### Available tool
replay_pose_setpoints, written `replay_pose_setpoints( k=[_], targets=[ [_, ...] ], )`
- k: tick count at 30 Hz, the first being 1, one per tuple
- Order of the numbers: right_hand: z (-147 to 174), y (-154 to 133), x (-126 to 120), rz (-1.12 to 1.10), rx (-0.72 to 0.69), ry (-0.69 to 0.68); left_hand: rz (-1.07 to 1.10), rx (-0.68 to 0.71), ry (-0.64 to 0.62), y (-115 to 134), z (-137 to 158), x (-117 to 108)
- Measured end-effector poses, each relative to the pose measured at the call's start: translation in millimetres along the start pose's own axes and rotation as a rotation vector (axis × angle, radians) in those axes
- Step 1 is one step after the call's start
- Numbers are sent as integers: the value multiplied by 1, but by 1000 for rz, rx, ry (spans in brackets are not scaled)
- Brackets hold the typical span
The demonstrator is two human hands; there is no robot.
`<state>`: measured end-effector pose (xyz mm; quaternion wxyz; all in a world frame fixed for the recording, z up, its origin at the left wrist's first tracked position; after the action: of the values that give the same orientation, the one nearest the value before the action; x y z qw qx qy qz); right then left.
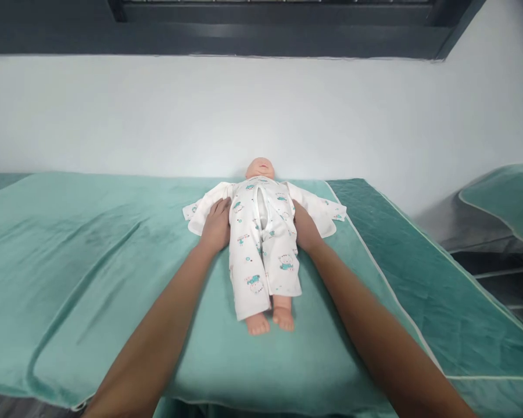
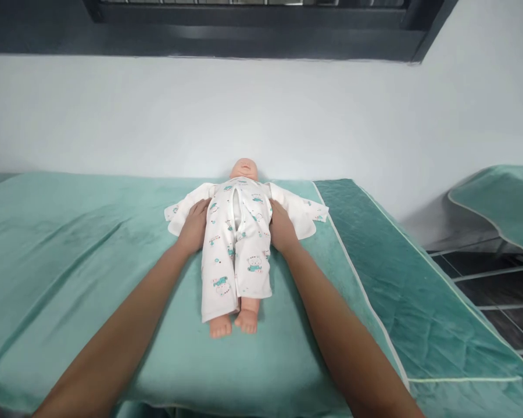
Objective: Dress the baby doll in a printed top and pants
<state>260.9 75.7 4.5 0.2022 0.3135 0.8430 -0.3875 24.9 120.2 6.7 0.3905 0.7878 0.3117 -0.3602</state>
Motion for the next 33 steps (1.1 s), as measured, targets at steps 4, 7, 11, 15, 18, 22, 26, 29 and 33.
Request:
replay_pose_setpoints(
  k=[4,7,11,15,18,22,26,29,33],
  targets=[
    [40,-31,-15,-35,61,85,64,-39,84,15,45,-21],
    [83,-51,-26,-70,191,148,113,-90,67,21,77,-29],
    [135,-90,-27,-103,265,30,74,-108,31,20,93,-29],
    [148,-116,-25,103,243,-49,34,-104,50,15,85,-25],
    [140,-117,-21,206,287,-53,-26,-65,49,13,77,-21],
    [136,-127,-22,230,266,-72,-37,-37,45,9,73,-20],
    [144,-159,-40,145,97,-55,-20,-64,47,5,73,-21],
    [149,-175,-50,143,12,-128,-6,-90,40,4,73,-21],
    [146,-186,-56,237,-25,-135,-2,-108,32,1,71,-20]
  ],
)
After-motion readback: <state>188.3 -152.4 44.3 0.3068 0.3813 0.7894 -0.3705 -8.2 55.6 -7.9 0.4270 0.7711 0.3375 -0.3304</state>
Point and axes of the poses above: each hand's wrist, its own z-axis away from the middle knuckle, its own x-axis out of the palm, y = z × x, the point moved 7 cm from there along -z, towards the middle knuckle, and after that the axes turned 4 degrees about -x, right-handed, at the moved point
